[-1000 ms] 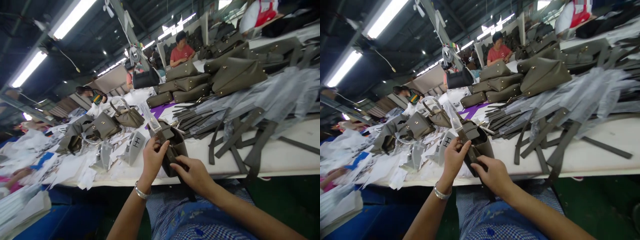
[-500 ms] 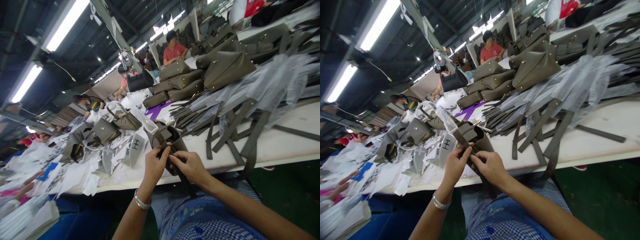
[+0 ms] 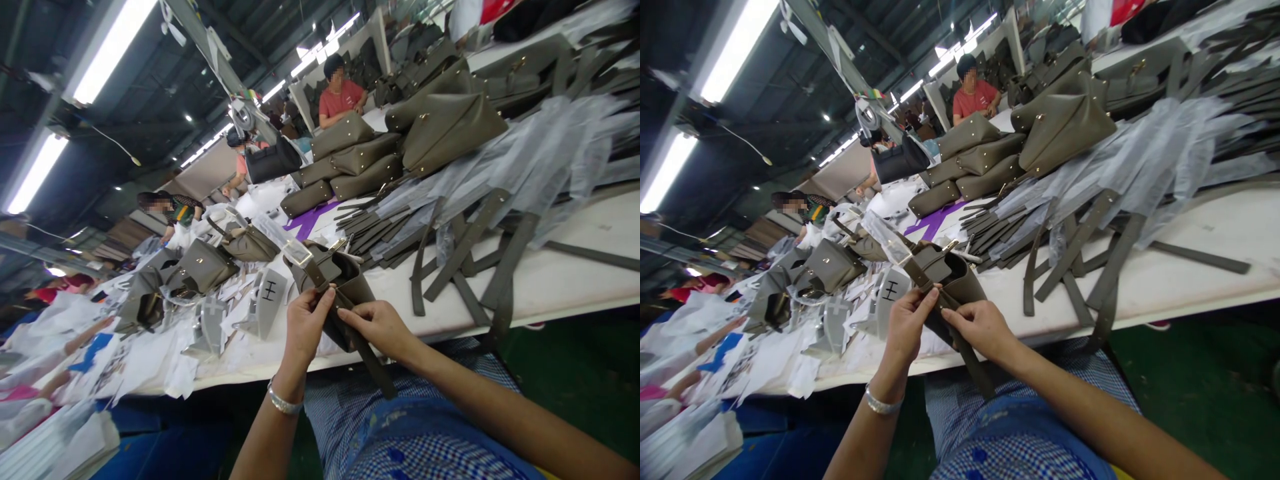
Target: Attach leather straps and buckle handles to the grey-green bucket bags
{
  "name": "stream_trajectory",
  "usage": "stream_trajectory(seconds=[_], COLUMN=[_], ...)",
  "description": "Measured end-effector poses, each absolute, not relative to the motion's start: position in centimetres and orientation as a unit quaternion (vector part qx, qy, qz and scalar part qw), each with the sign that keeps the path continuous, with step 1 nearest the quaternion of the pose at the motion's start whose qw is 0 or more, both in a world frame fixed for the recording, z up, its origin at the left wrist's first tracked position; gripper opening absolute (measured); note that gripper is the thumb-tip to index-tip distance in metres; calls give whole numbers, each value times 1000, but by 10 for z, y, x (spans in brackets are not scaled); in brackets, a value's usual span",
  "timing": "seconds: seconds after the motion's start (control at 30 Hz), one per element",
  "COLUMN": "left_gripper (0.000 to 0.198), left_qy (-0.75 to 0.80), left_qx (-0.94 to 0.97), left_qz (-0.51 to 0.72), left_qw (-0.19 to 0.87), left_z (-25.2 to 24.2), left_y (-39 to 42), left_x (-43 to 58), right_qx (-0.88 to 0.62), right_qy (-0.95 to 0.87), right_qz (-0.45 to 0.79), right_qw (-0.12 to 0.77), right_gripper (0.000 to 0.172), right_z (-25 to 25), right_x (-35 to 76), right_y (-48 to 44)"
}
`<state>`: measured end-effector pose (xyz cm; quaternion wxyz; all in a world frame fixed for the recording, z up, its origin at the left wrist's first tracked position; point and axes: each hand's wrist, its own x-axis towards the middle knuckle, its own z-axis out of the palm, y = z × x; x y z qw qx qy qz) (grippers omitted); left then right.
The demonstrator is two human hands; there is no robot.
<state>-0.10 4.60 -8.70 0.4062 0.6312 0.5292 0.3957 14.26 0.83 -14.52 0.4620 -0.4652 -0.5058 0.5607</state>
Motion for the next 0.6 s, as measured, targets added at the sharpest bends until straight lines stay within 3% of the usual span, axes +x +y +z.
stream_trajectory(seconds=[0.6], left_gripper=[27], left_qy=[535], left_qx=[708], left_qz=[341], left_qw=[310], left_z=[-90], left_y=[43], left_x=[-7], right_qx=[-434], right_qy=[-565], right_qz=[548], right_qw=[438], right_gripper=[58], right_z=[-147], right_x=[152], right_y=[18])
